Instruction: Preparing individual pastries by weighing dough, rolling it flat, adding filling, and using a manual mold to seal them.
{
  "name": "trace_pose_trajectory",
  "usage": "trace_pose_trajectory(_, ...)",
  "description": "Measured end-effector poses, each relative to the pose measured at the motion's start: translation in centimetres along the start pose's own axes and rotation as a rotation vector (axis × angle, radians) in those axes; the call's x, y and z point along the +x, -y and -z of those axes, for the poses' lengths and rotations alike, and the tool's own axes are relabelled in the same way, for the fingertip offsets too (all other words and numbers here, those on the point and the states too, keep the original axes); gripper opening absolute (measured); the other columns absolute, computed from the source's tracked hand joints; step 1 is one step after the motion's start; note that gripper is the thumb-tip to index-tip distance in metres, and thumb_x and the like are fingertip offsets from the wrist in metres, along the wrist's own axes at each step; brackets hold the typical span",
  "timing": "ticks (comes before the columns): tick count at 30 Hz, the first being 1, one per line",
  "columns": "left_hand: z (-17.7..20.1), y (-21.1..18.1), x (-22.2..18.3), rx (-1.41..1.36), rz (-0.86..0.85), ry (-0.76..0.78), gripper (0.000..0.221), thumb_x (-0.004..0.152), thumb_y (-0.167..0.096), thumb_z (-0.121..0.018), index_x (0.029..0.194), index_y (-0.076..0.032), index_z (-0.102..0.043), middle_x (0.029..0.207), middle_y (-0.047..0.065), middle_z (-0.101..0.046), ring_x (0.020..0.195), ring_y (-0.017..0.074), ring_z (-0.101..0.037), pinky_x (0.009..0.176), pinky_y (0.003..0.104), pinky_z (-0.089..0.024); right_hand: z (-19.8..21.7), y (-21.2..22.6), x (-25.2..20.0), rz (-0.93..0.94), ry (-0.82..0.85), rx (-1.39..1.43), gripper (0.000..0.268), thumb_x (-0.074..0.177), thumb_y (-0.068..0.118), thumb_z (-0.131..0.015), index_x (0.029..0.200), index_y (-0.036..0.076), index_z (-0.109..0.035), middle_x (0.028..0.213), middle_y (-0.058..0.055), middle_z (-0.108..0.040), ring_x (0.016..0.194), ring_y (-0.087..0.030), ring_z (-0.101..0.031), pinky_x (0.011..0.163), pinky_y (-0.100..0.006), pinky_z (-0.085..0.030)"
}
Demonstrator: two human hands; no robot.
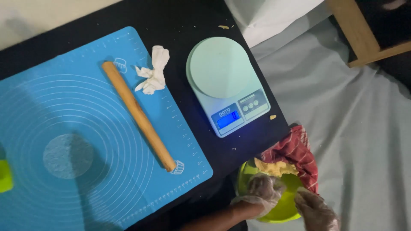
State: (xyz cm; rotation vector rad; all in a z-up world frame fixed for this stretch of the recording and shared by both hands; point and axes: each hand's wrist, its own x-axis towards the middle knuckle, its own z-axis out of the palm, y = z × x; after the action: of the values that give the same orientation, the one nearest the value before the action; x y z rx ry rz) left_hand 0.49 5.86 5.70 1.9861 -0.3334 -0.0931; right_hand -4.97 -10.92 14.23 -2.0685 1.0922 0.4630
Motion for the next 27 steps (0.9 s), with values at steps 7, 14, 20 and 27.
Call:
trace_pose_trajectory(7,10.8,-5.9,0.6,-0.918,0.954,0.135,0.024,0.102,-0.022,-0.057,0.105,-0.012,-0.078,0.089,-0.001,-0.072,0.073,0.0090,-0.062,0.064,0.023,-0.053,-7.0,7.2,-7.6,0.501,-0.030,0.564,0.038,0.081,0.002,-0.069,0.118,-0.009,-0.068,0.116,-0.024,-0.070,0.098,-0.030,-0.069,0.087,-0.037,-0.056)
trace_pose_trajectory(14,11.5,-5.9,-2.5,-1.180,0.898,0.042,0.040,0.100,-0.022,-0.055,0.137,-0.009,-0.065,0.127,0.005,-0.070,0.108,0.0130,-0.065,0.090,0.023,-0.054,-7.7,8.2,-10.3,1.001,-0.274,-0.185,0.036,0.079,0.013,-0.077,0.115,0.010,-0.076,0.114,-0.012,-0.074,0.090,-0.027,-0.072,0.077,-0.037,-0.058)
trace_pose_trajectory(20,13.8,-4.8,-3.2,-1.264,0.928,0.251,0.052,0.096,-0.004,-0.065,0.148,-0.003,-0.057,0.121,0.008,-0.071,0.097,0.0087,-0.069,0.085,0.016,-0.062,-7.3,7.7,-10.1,0.569,-0.127,-0.133,0.033,0.077,0.004,-0.073,0.106,0.017,-0.082,0.100,-0.002,-0.078,0.089,-0.020,-0.072,0.084,-0.031,-0.056)
trace_pose_trajectory(27,15.9,-5.6,-4.9,-1.176,0.790,0.289,0.020,0.097,-0.004,-0.068,0.115,-0.002,-0.075,0.105,0.005,-0.075,0.090,0.0089,-0.066,0.084,0.021,-0.057,-7.7,6.9,-11.6,0.767,-0.177,-0.143,0.023,0.080,0.003,-0.065,0.097,0.011,-0.079,0.080,-0.008,-0.069,0.068,-0.025,-0.061,0.066,-0.038,-0.050)
